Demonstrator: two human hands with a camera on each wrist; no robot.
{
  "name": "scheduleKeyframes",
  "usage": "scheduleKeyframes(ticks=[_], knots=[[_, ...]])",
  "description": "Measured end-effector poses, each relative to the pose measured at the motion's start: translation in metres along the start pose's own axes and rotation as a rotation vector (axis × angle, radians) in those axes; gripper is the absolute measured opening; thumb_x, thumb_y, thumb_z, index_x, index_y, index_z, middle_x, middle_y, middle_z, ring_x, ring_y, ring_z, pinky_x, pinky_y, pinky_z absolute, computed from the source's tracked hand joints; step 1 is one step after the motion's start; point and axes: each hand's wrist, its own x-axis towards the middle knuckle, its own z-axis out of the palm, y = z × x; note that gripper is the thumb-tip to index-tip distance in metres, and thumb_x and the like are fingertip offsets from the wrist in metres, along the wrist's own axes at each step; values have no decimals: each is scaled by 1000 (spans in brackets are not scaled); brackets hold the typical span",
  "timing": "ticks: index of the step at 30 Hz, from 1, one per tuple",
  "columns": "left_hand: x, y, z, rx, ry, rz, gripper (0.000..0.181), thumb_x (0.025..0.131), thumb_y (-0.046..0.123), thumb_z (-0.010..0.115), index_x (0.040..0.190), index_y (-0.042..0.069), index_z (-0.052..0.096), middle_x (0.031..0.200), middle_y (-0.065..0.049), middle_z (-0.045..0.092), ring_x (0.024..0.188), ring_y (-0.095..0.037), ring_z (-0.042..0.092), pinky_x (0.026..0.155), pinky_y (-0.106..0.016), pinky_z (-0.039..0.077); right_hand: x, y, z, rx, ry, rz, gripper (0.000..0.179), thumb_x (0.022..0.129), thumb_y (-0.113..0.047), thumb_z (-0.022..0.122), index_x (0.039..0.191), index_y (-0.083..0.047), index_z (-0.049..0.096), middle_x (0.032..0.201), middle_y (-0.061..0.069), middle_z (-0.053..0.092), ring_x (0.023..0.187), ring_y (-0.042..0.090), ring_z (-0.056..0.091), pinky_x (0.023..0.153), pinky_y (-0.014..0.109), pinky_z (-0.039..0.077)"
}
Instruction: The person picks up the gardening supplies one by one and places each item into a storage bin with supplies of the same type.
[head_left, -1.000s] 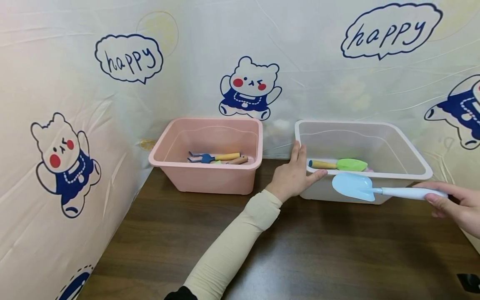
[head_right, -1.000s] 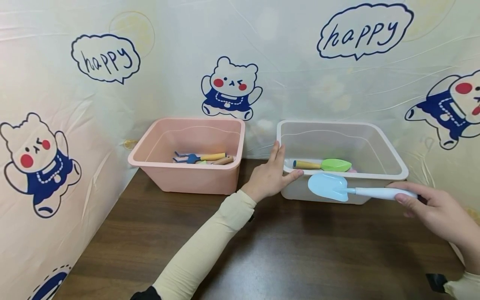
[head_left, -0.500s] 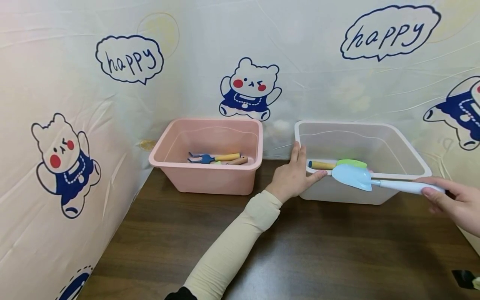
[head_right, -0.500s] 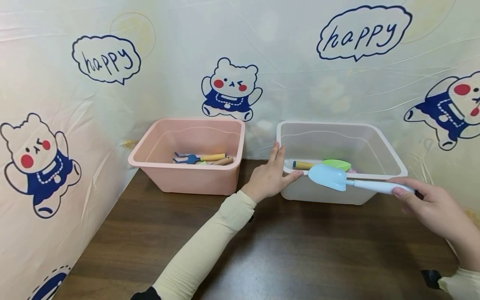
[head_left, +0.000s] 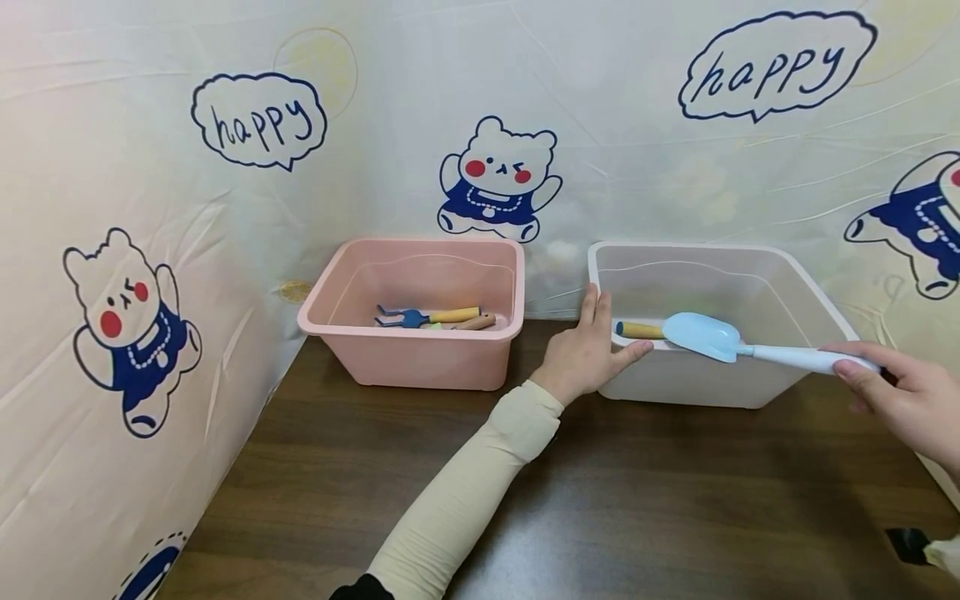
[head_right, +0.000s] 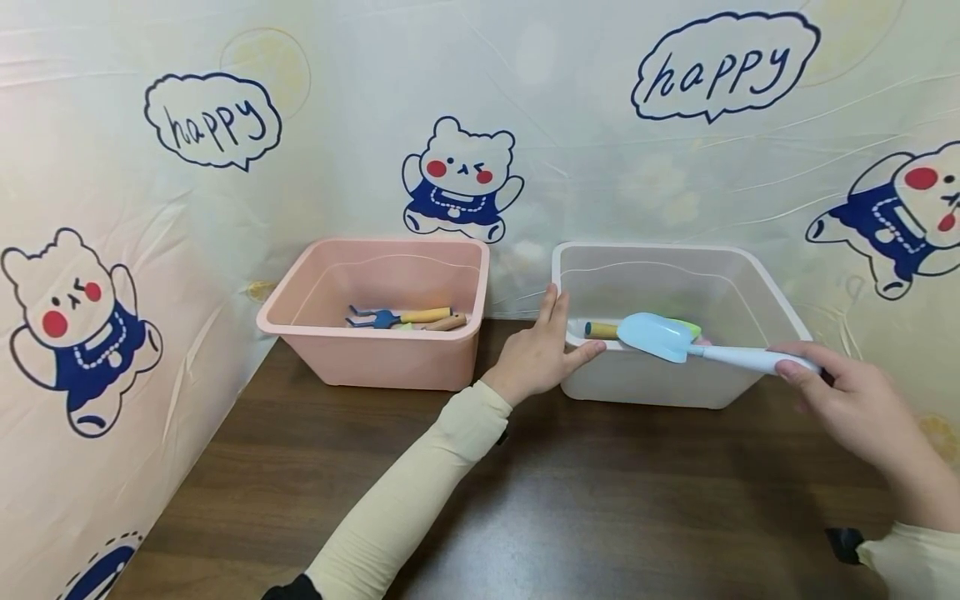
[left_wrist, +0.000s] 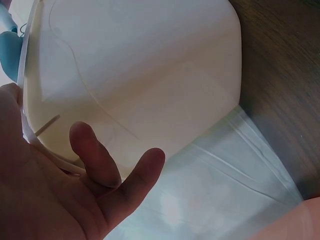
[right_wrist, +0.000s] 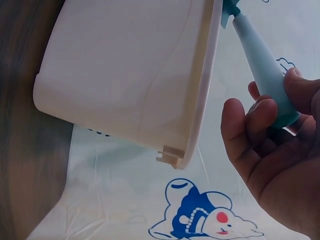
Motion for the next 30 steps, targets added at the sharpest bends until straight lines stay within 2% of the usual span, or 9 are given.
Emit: scheduleKeyframes(ticks=[4,8,10,13,15,24,30], knots=[[-1,0,0,-6,-11,-1,101,93,77,40,163,10,11,169,-10,1,45,-15,52,42,-28,41,4,-2,2,-26,2,-18,44,105,-18,58,103,-62,52,62,-10,54,52,3,51,43,24,34],[-1,0,0,-13,-19,2,101,93,77,40,163,10,11,169,-9,0,45,-16,52,41,-28,41,9,-5,4,-48,-12,-31,42,105,-18,57,103,-59,52,62,-7,54,54,4,49,44,26,32],[-1,0,0,-12,-18,3,101,93,77,40,163,10,11,169,-9,0,46,-15,53,42,-27,41,12,-7,5,-53,-19,-34,29,105,-18,57,105,-46,62,64,-5,54,55,5,49,45,26,33],[-1,0,0,-5,-11,5,101,93,77,40,163,9,13,169,-10,2,48,-14,54,42,-27,42,18,-11,6,-53,-19,-39,12,105,-17,56,108,-21,67,69,-5,55,56,7,50,47,25,34],[-1,0,-1,0,-7,5,101,93,77,40,163,9,13,169,-10,3,49,-14,54,43,-26,42,22,-13,7,-46,-14,-43,14,105,-17,57,111,-7,65,70,-4,56,57,7,51,49,24,35],[-1,1,-1,7,-4,5,101,93,76,40,163,9,14,169,-11,4,47,-15,53,42,-27,41,39,-13,16,89,6,-34,14,105,-11,56,114,-7,65,70,1,56,60,3,54,54,14,43],[0,1,0,12,9,12,100,94,76,40,163,7,15,168,-13,6,48,-15,53,42,-27,41,48,-13,20,92,11,-30,19,106,-11,54,116,3,61,68,2,59,62,4,52,54,15,41]])
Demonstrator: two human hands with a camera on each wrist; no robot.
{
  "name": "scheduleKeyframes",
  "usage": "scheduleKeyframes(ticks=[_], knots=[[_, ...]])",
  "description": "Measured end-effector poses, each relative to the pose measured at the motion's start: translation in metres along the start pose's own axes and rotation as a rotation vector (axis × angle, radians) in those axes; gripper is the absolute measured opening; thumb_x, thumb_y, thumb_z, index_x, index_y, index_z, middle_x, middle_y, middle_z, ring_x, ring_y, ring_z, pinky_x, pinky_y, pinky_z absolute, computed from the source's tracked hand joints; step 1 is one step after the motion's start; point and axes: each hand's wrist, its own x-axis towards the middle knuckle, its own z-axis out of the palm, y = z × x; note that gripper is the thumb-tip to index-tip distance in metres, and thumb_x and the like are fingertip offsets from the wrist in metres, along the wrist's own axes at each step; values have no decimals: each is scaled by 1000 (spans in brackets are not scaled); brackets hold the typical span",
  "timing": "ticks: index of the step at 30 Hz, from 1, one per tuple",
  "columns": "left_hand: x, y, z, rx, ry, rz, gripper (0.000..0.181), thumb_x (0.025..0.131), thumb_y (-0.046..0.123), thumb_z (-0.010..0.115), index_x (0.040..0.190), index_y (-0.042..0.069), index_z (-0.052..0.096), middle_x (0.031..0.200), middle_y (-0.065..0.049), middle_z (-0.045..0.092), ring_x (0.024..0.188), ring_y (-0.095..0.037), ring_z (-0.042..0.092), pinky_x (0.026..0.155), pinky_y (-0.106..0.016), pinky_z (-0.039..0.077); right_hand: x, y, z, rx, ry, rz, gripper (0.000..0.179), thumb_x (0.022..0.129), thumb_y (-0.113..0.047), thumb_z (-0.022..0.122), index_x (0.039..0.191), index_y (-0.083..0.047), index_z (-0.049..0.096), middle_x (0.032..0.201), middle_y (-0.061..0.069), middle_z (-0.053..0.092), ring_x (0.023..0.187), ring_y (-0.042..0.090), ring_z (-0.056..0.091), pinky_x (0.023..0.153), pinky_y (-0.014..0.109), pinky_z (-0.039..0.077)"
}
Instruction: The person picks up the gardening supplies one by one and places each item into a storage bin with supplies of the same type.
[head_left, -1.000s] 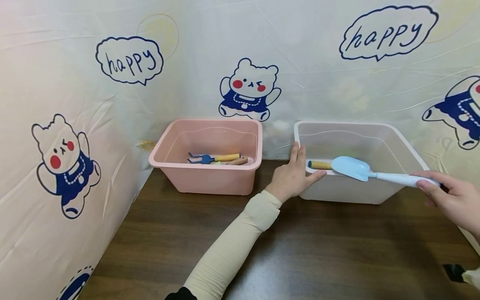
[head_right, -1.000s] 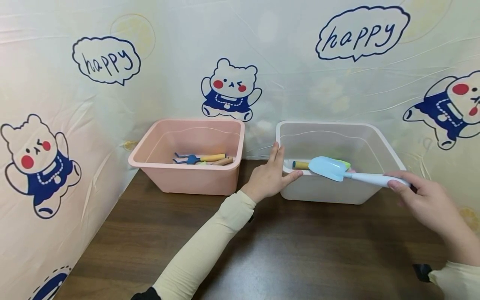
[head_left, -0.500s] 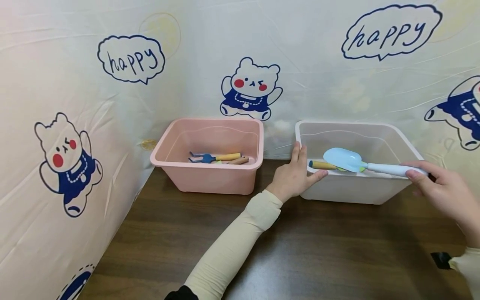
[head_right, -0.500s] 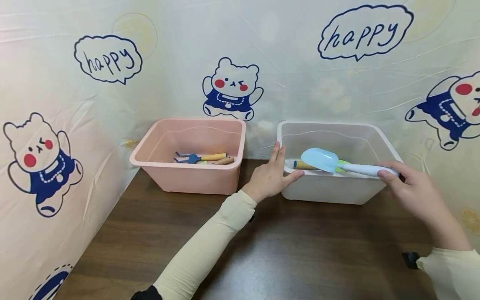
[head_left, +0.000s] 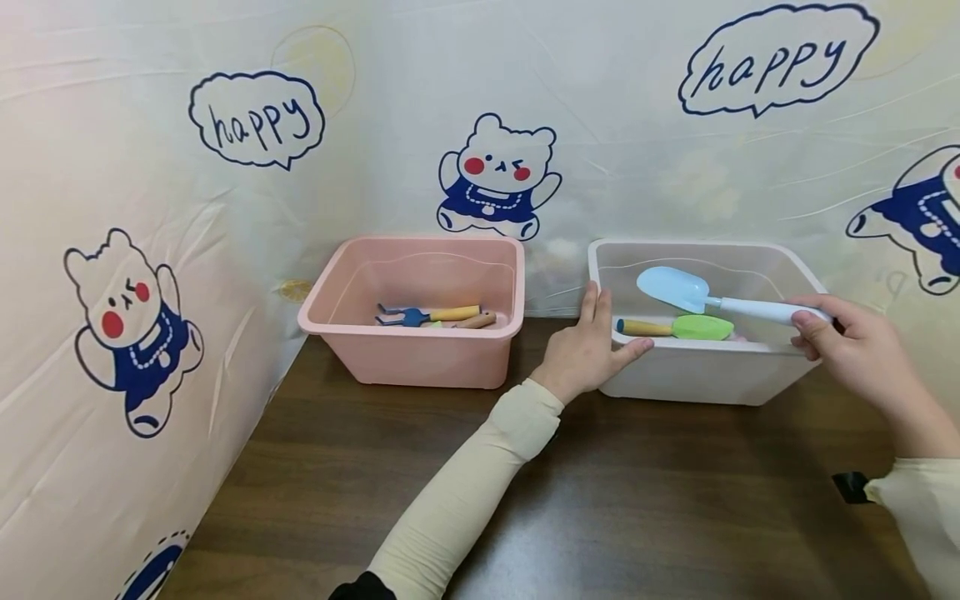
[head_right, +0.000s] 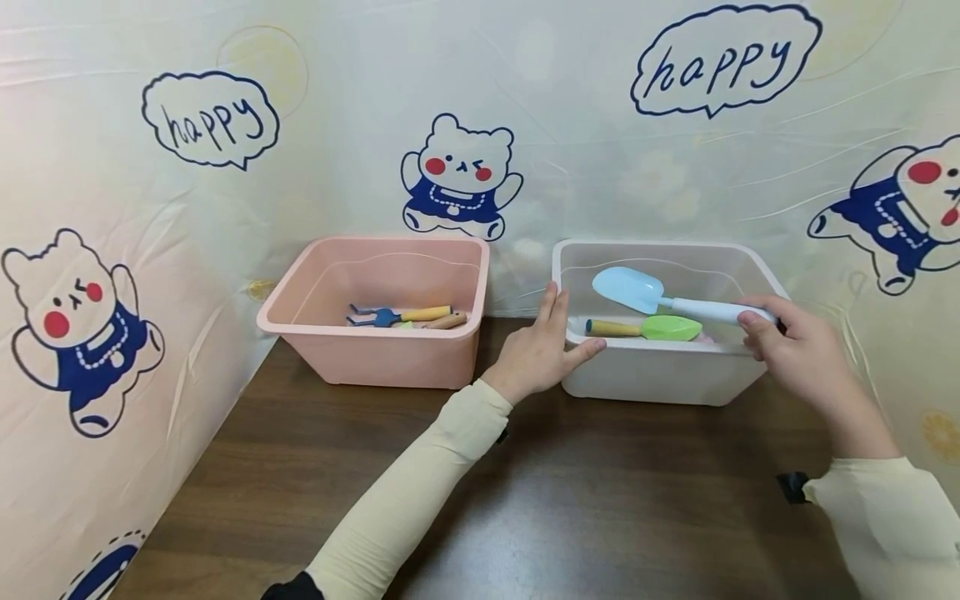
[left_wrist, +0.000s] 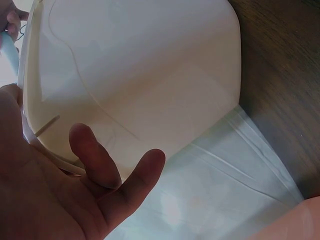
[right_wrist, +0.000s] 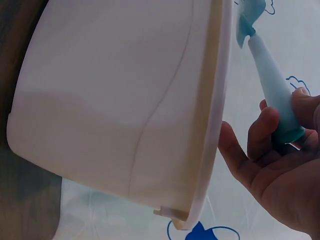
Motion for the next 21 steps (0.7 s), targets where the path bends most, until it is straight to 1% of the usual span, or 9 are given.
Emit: scheduleKeyframes(ticks=[3,6,11,16,18,21], knots=[[1,0,1,1,0,2,100,94,76,40,163,7,16,168,-13,6,47,-15,53,41,-27,41,2,0,1,-23,-7,1,21,106,-11,54,117,6,60,68,6,58,62,4,53,54,15,41],[1,-1,1,0,-2,1,100,94,76,40,162,7,16,168,-13,6,46,-15,52,41,-27,40,4,-1,2,-40,-11,38,25,107,-13,52,121,7,60,73,10,58,62,0,55,55,12,43],[0,0,-1,-5,-8,-3,100,94,75,41,163,8,16,168,-13,6,45,-15,52,40,-27,40,9,-1,3,-49,-14,83,30,108,-17,49,125,7,58,80,15,55,61,-2,59,57,9,46],[0,1,-1,-8,-12,-3,100,94,76,41,163,8,15,168,-12,5,45,-15,52,41,-27,40,15,-3,4,-71,-26,84,32,108,-20,50,128,4,58,86,14,55,61,-2,59,55,12,46],[0,1,-1,-4,-10,-6,100,94,76,41,163,8,16,168,-12,5,46,-15,52,41,-27,40,19,-4,4,-82,-36,79,33,108,-21,50,128,4,58,91,17,58,62,-4,59,54,14,46],[-1,1,-2,5,-5,-7,100,94,76,40,163,8,16,168,-12,5,47,-14,53,42,-26,41,25,-7,5,-107,-57,82,36,108,-26,49,129,3,58,101,24,60,63,-6,58,53,18,46]])
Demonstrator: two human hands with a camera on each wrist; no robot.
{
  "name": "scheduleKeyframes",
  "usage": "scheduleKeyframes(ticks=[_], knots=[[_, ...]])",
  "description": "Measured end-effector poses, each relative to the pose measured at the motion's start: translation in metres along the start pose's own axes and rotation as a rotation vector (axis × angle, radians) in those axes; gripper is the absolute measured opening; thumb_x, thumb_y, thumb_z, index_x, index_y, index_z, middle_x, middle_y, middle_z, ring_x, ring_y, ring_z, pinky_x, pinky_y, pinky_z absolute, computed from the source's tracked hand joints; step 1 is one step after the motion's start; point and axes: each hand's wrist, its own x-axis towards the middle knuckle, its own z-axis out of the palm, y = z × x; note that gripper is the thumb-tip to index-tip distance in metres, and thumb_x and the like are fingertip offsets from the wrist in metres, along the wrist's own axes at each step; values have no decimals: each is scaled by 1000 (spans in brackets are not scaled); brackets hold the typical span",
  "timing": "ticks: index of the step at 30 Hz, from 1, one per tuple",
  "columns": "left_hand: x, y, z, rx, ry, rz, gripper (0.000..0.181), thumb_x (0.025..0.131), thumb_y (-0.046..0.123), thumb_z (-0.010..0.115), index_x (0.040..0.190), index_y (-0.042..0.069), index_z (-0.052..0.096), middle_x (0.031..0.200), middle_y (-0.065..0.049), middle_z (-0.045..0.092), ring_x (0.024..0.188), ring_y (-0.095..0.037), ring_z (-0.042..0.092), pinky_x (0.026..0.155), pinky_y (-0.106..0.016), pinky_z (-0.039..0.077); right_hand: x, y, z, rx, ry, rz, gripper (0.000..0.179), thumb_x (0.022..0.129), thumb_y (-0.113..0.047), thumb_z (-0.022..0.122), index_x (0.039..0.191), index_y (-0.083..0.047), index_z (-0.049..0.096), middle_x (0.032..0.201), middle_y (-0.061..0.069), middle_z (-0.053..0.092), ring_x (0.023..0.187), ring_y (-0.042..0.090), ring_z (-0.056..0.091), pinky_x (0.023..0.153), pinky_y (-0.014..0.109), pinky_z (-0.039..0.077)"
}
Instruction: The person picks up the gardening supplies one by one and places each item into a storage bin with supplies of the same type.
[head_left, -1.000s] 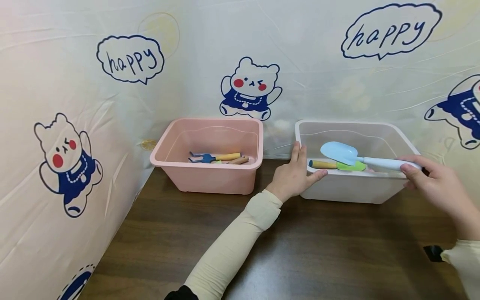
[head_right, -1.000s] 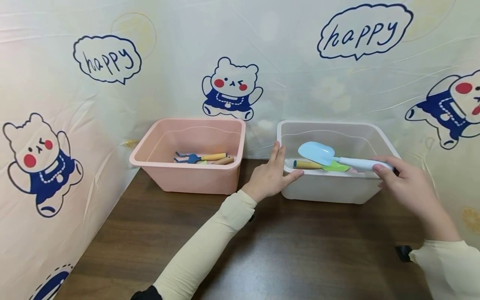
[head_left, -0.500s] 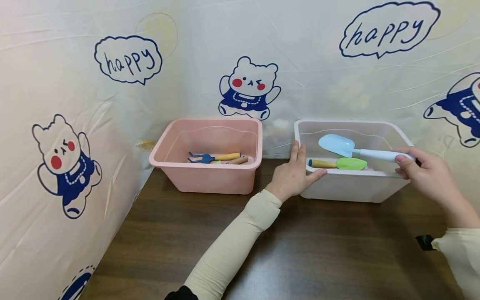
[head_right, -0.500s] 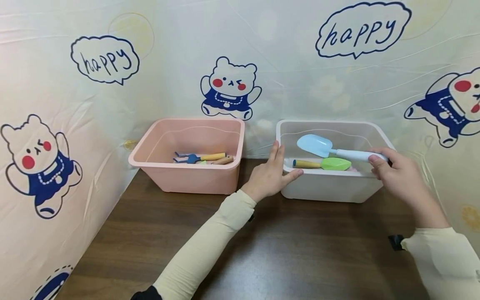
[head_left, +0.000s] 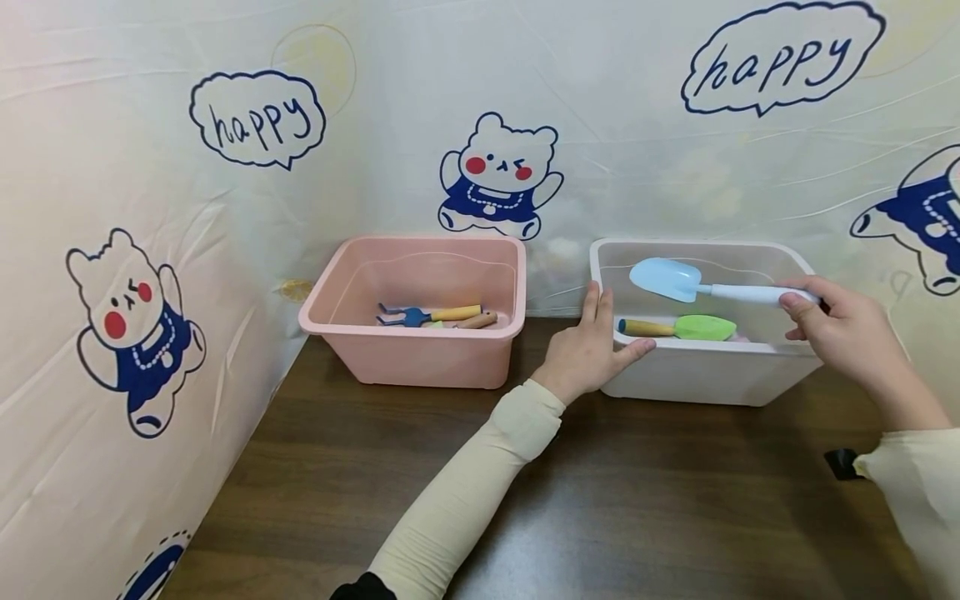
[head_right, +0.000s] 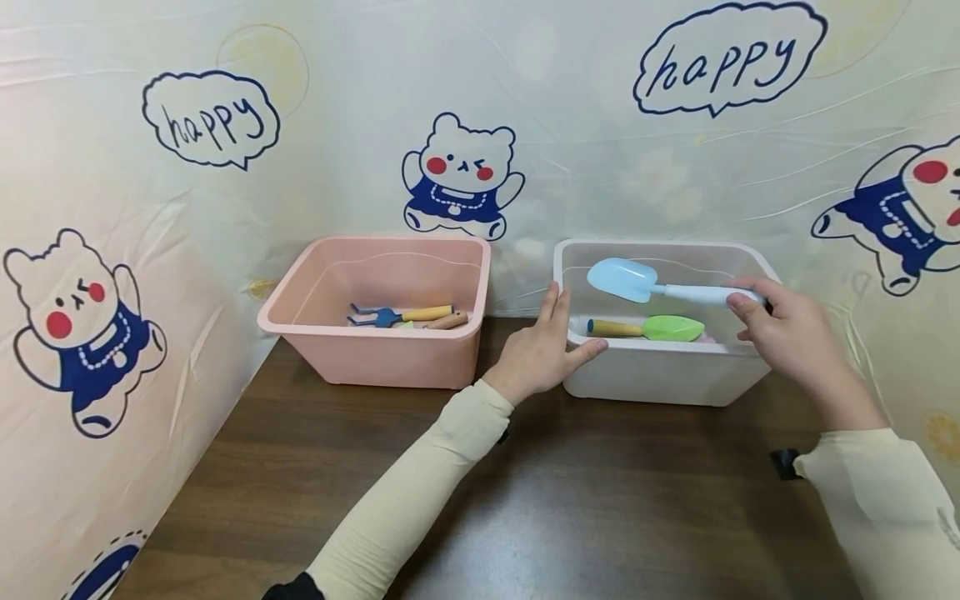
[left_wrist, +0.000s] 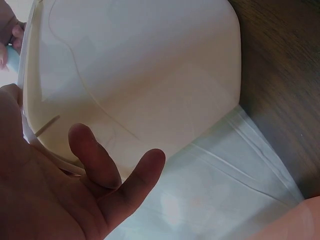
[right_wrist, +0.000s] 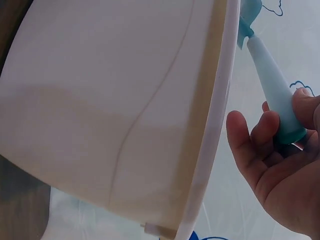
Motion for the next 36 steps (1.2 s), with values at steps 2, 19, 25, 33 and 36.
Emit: scheduleKeyframes(ticks=[2,19,25,33,36], knots=[[0,0,0,-1,0,-2,100,94,76,40,163,8,16,168,-12,5,48,-14,54,42,-26,41,2,-2,0,-20,-14,4,39,109,-28,48,130,2,58,105,27,60,63,-6,57,53,21,45],[0,-1,1,20,13,-7,100,94,76,40,162,6,17,168,-14,7,52,-12,56,46,-26,44,5,-1,4,-2,-24,-29,29,107,-27,51,123,-4,63,69,11,53,57,17,47,47,31,34],[-1,-1,2,19,17,-3,100,94,76,40,162,6,17,168,-15,8,51,-12,55,45,-25,43,4,-3,4,-45,-9,-39,32,107,-29,51,123,-4,64,77,10,49,65,21,41,51,33,31],[0,-1,1,9,17,-1,100,94,76,40,162,6,17,168,-14,7,53,-13,56,46,-25,44,4,-5,6,-60,-11,-32,35,108,-30,51,125,-3,63,81,13,50,71,25,41,55,34,31],[-1,-1,1,6,12,-2,100,94,76,40,162,7,17,168,-14,6,52,-13,56,45,-25,43,4,-6,6,-60,-9,-31,36,107,-31,51,126,-3,63,82,13,51,71,26,41,55,34,32]])
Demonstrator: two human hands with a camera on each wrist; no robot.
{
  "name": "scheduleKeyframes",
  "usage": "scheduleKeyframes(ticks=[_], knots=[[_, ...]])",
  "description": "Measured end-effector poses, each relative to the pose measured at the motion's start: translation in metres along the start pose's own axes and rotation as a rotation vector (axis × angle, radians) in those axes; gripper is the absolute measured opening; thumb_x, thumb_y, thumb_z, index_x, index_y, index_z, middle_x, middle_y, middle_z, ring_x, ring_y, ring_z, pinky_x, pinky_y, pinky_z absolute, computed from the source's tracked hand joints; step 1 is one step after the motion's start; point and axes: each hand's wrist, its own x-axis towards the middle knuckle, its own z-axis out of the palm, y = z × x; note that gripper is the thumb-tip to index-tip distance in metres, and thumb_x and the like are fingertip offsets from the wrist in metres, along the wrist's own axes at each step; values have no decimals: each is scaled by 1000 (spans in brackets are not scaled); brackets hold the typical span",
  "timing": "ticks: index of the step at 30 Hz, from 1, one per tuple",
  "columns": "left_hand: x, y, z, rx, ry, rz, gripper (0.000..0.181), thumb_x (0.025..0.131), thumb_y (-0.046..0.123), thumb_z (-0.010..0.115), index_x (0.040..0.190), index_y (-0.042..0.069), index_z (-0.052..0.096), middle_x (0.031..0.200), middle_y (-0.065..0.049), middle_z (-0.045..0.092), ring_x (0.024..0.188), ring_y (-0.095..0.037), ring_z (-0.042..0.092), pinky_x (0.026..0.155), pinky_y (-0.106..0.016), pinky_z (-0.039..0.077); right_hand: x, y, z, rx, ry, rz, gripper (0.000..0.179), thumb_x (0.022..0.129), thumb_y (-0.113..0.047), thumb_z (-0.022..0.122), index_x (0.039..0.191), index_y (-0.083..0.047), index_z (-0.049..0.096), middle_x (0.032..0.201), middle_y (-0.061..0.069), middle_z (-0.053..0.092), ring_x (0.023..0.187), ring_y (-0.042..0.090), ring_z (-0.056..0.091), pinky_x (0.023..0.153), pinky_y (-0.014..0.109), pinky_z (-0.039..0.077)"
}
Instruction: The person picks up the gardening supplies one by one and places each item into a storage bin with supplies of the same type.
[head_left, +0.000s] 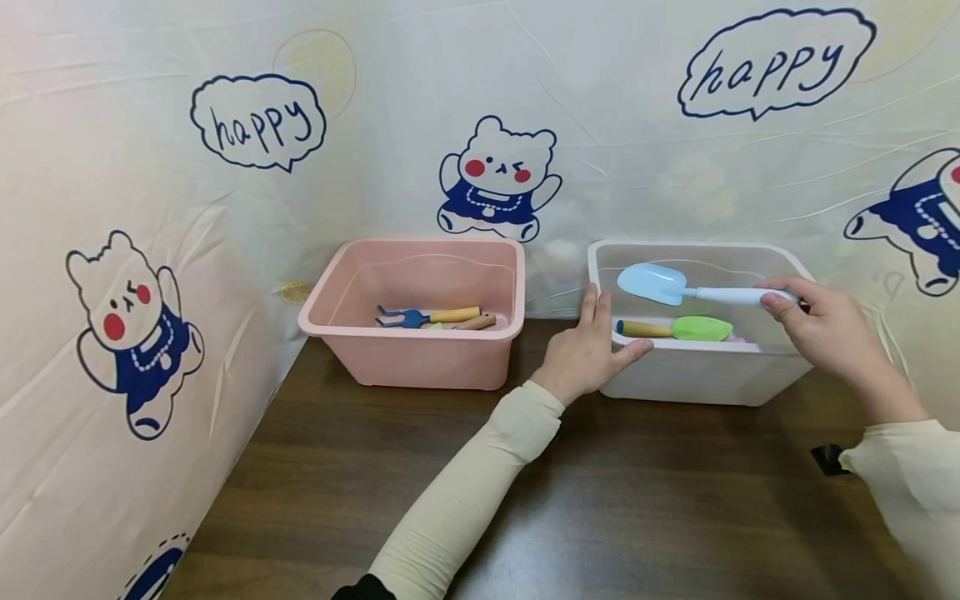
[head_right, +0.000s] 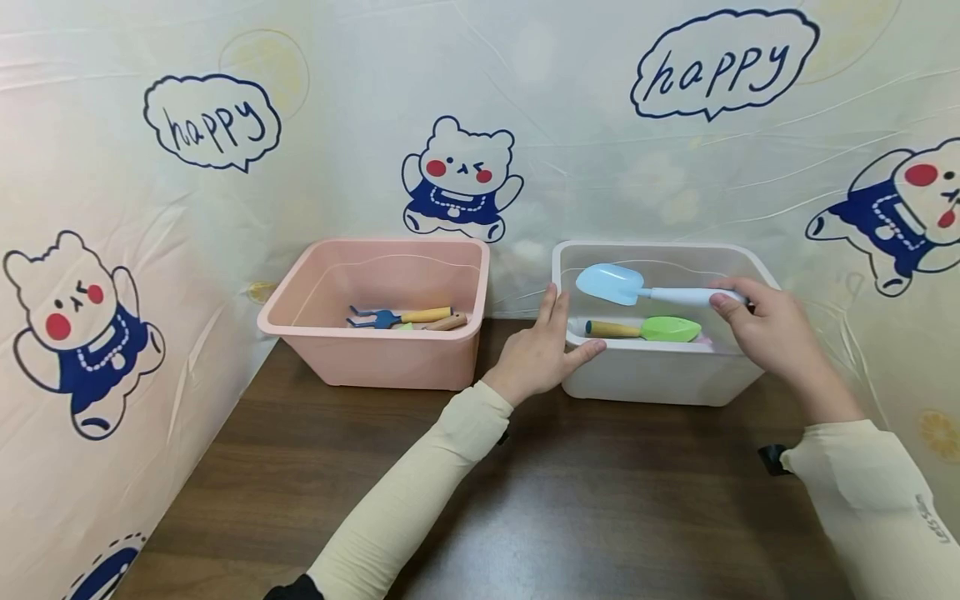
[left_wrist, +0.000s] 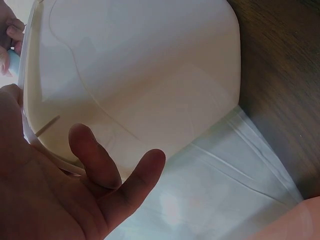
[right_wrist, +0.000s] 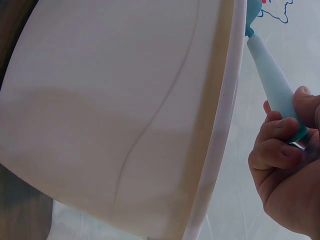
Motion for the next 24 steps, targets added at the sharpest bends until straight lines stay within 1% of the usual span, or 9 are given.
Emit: scheduleKeyframes(ticks=[3,7,11,15,17,19,21,24], knots=[[0,1,1,-1,-1,0,100,94,76,39,162,7,16,168,-13,6,50,-13,55,45,-25,43,0,-1,0,3,3,-6,35,107,-31,51,125,-3,64,82,13,52,71,25,41,55,34,32],[0,2,2,-5,3,8,100,94,76,39,162,7,16,168,-13,6,50,-13,55,45,-25,43,0,-2,-2,25,8,-18,32,107,-30,52,121,-4,65,76,11,52,65,21,43,51,32,33],[1,4,2,2,4,17,101,94,77,38,162,7,15,168,-14,6,52,-13,55,47,-25,44,0,-2,-3,76,-24,-22,30,107,-27,54,120,-3,64,71,9,52,58,17,46,46,32,34],[1,4,3,10,2,21,100,94,77,37,162,7,15,168,-14,7,54,-13,56,49,-26,45,2,1,-4,118,-82,-16,32,106,-26,55,124,0,63,76,8,55,59,18,51,46,30,38],[1,4,3,10,-1,17,100,94,77,37,163,8,15,168,-14,6,54,-13,57,49,-27,46,4,4,-4,117,-109,-17,34,106,-26,56,126,0,62,79,7,59,62,18,54,47,30,41],[1,5,3,12,-8,10,100,94,77,37,163,9,15,168,-13,6,54,-13,57,49,-27,45,5,5,-4,101,-136,-26,35,106,-26,56,129,0,61,83,8,62,65,17,56,49,29,44],[1,6,3,12,-18,3,100,93,78,36,163,9,14,169,-12,5,54,-13,56,49,-26,45,6,6,-4,79,-159,-34,37,106,-25,55,132,0,60,88,12,66,68,16,59,51,29,47],[2,6,3,11,-25,0,100,94,78,36,163,9,13,169,-12,4,54,-13,56,48,-26,45,6,6,-4,30,-170,-21,41,107,-28,52,136,-1,58,98,19,66,77,22,60,54,31,49]])
